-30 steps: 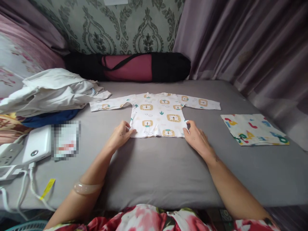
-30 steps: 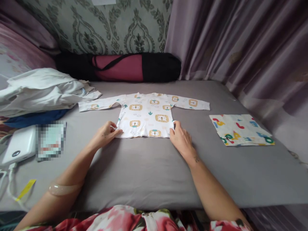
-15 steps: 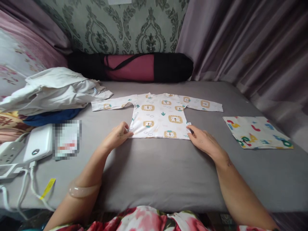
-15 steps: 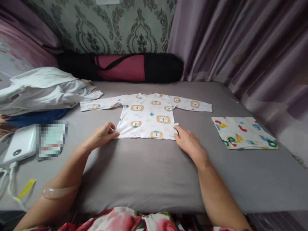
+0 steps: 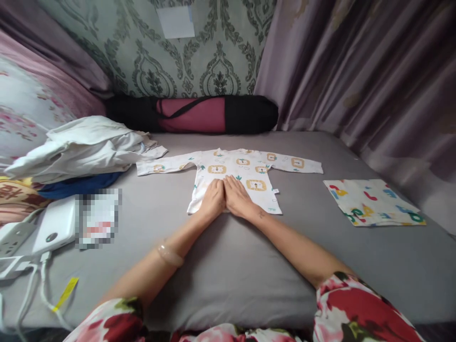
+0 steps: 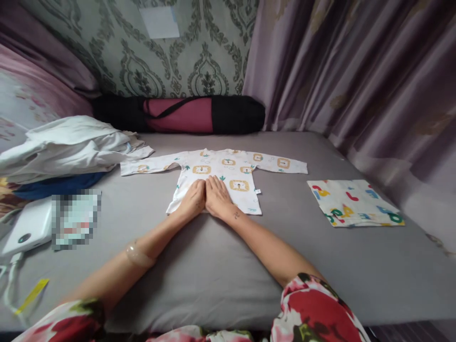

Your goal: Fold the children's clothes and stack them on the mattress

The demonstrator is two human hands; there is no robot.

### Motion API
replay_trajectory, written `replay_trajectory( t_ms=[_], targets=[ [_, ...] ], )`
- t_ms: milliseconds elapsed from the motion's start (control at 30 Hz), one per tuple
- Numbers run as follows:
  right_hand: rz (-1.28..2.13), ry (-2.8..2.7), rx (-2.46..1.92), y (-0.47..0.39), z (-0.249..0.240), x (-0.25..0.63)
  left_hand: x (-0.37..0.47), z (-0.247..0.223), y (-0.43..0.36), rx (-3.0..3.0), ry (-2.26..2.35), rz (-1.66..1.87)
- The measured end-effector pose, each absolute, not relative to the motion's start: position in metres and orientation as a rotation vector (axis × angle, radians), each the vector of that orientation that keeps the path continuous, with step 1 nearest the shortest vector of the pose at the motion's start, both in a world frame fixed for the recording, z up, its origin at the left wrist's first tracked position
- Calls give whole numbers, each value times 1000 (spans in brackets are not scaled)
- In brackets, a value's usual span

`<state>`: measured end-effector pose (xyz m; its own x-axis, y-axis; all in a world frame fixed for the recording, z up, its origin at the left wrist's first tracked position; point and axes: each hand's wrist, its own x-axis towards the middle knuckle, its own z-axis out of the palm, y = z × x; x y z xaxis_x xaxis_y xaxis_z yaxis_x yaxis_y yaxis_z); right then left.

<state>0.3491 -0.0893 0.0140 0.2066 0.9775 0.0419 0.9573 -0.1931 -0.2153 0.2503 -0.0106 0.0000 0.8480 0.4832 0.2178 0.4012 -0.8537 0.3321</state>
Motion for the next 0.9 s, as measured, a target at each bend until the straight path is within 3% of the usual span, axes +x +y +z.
replay_trajectory(
  t_ms=[367, 900],
  targets=[
    [178, -1769, -2349, -108, 3, 365, 219, -3, -6, 2885, 1096, 73],
    [71, -1524, -2650, -174, -1, 419, 202, -1, -6, 2791, 1148, 54]
  ],
)
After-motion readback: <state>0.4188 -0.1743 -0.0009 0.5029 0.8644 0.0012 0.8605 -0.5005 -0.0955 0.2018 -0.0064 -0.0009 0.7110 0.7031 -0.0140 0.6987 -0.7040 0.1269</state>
